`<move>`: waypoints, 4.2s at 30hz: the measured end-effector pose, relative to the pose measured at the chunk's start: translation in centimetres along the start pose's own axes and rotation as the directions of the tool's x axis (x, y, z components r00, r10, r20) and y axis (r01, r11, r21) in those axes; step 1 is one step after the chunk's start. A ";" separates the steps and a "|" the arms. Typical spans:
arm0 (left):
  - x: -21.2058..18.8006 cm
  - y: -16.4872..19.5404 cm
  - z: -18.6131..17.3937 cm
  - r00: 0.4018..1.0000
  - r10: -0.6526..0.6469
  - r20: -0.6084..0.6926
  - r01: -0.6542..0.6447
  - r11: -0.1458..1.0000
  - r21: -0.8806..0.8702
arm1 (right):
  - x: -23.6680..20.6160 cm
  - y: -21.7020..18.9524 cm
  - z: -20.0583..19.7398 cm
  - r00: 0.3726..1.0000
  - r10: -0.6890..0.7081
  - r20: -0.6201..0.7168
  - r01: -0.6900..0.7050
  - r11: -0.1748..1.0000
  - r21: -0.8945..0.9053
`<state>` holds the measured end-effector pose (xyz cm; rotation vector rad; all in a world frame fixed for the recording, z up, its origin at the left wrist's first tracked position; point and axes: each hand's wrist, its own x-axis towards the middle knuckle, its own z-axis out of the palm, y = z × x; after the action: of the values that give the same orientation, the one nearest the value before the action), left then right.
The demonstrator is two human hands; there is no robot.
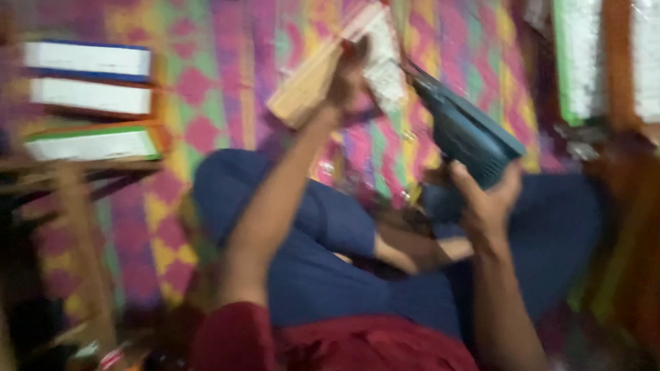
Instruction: The person sits cross-legged on the floor and uses an electric drill to drive screws, attaching white socket modules onto red strip housings to assemble power strips. They align each socket module by hand, drill it in place, and set finished strips aside among stacks of completed units.
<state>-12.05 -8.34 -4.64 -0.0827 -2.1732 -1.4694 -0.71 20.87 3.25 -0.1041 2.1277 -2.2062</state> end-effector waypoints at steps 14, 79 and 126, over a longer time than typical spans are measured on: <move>1.0 5.8 -2.9 0.965 -0.235 0.113 0.261 0.839 -0.477 | -0.8 -3.3 2.8 0.978 0.031 0.208 -0.077 0.973 0.217; 1.5 7.9 -5.6 0.838 -0.503 0.214 0.532 0.840 -0.106 | -0.2 -1.7 1.0 0.982 0.056 0.182 -0.080 0.989 0.123; 0.5 9.8 -4.7 0.834 -0.550 0.055 0.545 0.834 0.082 | -0.9 -1.9 1.8 0.970 0.011 0.241 -0.048 0.988 0.146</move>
<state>-7.58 -8.55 5.24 0.5667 -2.4256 -1.7089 0.38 19.21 5.17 -0.3108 1.8201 -2.2009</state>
